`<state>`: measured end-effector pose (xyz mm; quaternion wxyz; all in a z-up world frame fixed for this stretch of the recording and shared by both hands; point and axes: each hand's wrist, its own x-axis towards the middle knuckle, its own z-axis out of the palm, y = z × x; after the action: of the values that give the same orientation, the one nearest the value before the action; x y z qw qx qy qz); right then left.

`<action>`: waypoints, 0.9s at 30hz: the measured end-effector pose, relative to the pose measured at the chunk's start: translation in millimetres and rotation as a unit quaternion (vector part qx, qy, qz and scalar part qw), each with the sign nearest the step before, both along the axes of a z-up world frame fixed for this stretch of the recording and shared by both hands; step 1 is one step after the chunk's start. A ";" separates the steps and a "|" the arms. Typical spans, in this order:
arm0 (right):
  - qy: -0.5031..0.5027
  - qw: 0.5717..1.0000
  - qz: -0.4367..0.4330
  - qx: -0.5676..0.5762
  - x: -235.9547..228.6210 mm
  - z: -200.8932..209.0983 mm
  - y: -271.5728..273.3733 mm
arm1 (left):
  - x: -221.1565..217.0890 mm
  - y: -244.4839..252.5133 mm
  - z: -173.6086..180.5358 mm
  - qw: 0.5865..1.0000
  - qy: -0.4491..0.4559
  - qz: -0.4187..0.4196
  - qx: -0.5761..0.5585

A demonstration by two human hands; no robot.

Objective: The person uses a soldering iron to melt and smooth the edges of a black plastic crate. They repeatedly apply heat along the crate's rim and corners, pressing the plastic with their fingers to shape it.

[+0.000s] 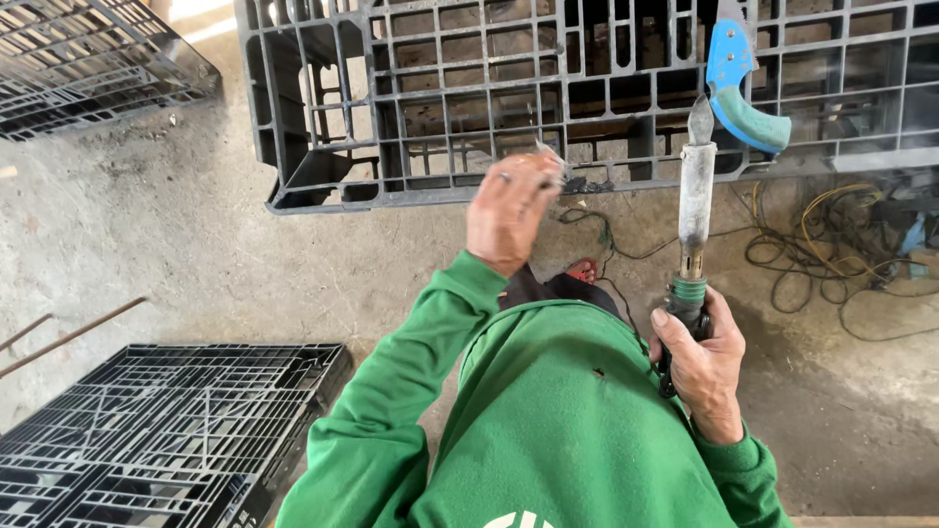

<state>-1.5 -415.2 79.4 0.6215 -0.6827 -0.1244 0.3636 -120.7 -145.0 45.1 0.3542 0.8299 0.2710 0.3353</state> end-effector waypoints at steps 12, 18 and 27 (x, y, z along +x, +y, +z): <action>-0.007 1.000 0.005 -0.024 8.7 -1.4 -3.9 | 23.6 4.2 3.2 0.997 0.000 0.011 -0.082; -0.004 0.999 0.003 -0.032 10.7 1.0 -1.7 | 36.5 -2.6 5.8 0.986 0.059 -0.101 0.120; 0.032 0.999 -0.029 -0.027 18.0 -5.8 16.5 | 36.1 11.1 11.1 0.982 0.117 -0.127 0.074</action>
<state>16.5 -398.7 73.5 0.6173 -0.6902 -0.0745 0.3701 -84.6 -134.0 56.2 0.2974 0.9148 0.1777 0.2075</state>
